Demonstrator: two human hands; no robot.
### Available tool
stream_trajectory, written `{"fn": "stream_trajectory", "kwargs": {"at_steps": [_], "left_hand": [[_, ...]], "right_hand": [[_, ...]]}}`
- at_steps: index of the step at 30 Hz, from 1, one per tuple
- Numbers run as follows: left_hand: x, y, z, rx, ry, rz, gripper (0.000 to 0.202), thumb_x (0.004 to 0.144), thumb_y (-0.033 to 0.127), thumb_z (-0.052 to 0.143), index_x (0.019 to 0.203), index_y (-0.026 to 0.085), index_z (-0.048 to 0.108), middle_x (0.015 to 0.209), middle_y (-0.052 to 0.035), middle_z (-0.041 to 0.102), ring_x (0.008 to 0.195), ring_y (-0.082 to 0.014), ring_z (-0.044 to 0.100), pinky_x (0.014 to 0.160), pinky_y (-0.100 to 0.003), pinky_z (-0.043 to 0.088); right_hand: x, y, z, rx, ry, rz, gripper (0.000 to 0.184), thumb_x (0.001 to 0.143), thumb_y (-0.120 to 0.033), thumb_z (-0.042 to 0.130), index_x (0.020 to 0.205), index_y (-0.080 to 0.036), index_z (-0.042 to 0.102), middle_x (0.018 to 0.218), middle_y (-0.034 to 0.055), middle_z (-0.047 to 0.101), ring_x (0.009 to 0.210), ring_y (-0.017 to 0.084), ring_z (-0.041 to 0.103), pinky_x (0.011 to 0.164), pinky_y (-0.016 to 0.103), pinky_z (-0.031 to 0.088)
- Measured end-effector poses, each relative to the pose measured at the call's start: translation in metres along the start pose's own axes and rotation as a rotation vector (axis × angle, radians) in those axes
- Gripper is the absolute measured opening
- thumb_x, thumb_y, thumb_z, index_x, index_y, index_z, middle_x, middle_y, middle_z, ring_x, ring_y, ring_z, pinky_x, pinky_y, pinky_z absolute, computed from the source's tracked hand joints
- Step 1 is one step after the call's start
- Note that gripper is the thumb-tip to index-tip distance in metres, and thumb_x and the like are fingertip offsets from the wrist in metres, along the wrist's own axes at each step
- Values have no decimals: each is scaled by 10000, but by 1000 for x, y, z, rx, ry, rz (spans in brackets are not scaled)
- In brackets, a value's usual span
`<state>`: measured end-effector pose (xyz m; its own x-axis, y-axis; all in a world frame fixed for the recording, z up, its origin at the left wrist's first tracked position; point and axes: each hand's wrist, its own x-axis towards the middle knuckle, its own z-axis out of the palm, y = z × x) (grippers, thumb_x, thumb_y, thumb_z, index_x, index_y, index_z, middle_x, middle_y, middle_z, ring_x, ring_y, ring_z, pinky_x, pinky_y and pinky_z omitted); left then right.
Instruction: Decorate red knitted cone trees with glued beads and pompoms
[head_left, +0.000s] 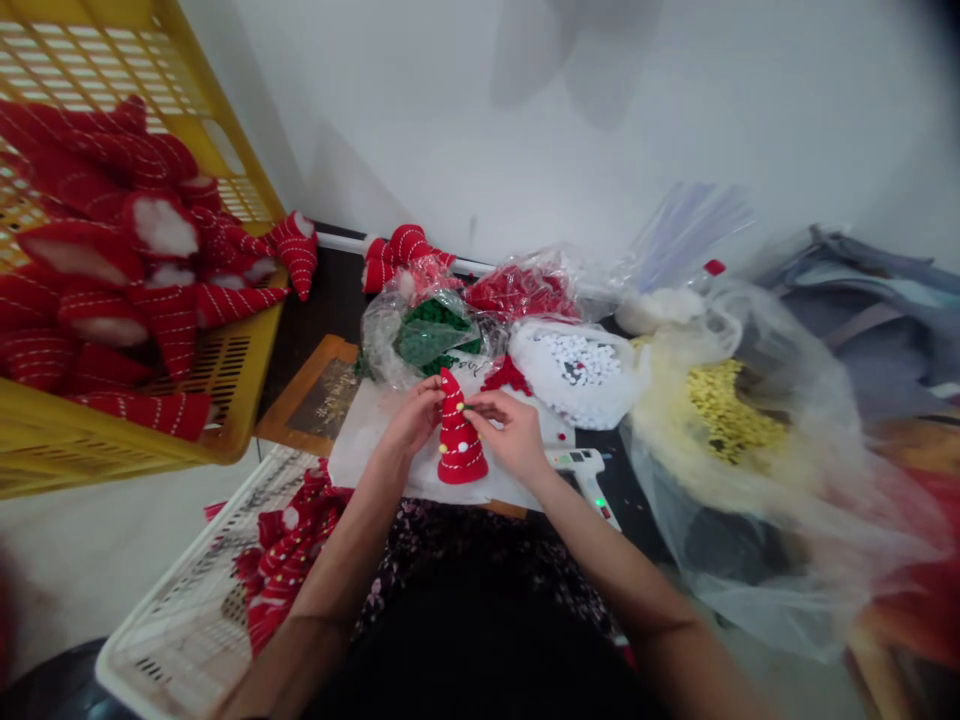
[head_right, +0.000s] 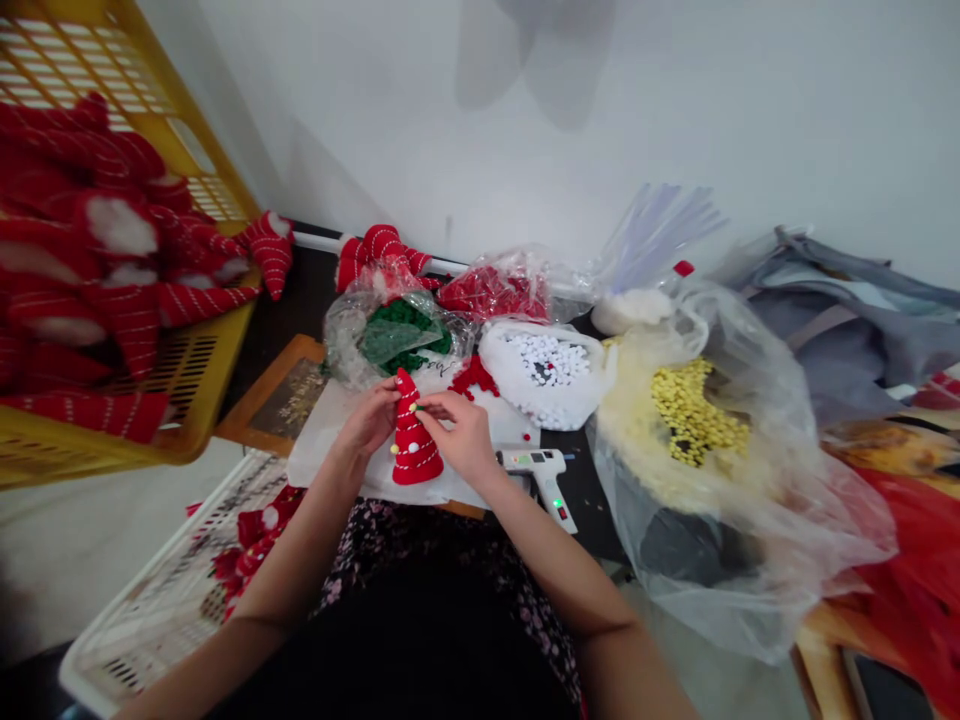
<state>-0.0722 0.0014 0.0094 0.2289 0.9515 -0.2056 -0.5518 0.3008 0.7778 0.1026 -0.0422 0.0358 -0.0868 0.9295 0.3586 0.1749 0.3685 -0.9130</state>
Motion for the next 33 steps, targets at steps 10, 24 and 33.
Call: {"fn": "stream_trajectory", "kwargs": {"at_steps": [10,24,33], "left_hand": [[-2,-3,-1,9,-34,16,306,609,255,852,843,162,679,715,27,661,595,-107,594,618,-234,491],[-6,-4,6,58,-69,37,294,638,245,883,819,167,664,755,28,655,655,-103,596,627,-208,482],[-41,13,-26,-39,-110,12,282,640,249,874,842,158,700,739,1,704,601,-114,612,626,-229,495]], "right_hand": [[20,-13,-16,-259,144,-199,81,944,-268,736,965,-258,813,957,46,826,889,228,753,845,388,627],[37,-12,-23,-330,-208,-215,123,961,-253,755,873,-253,841,880,44,790,862,219,714,860,391,576],[19,-14,-63,-239,113,-64,216,949,-396,706,866,-229,816,877,55,799,807,207,716,737,337,579]]}}
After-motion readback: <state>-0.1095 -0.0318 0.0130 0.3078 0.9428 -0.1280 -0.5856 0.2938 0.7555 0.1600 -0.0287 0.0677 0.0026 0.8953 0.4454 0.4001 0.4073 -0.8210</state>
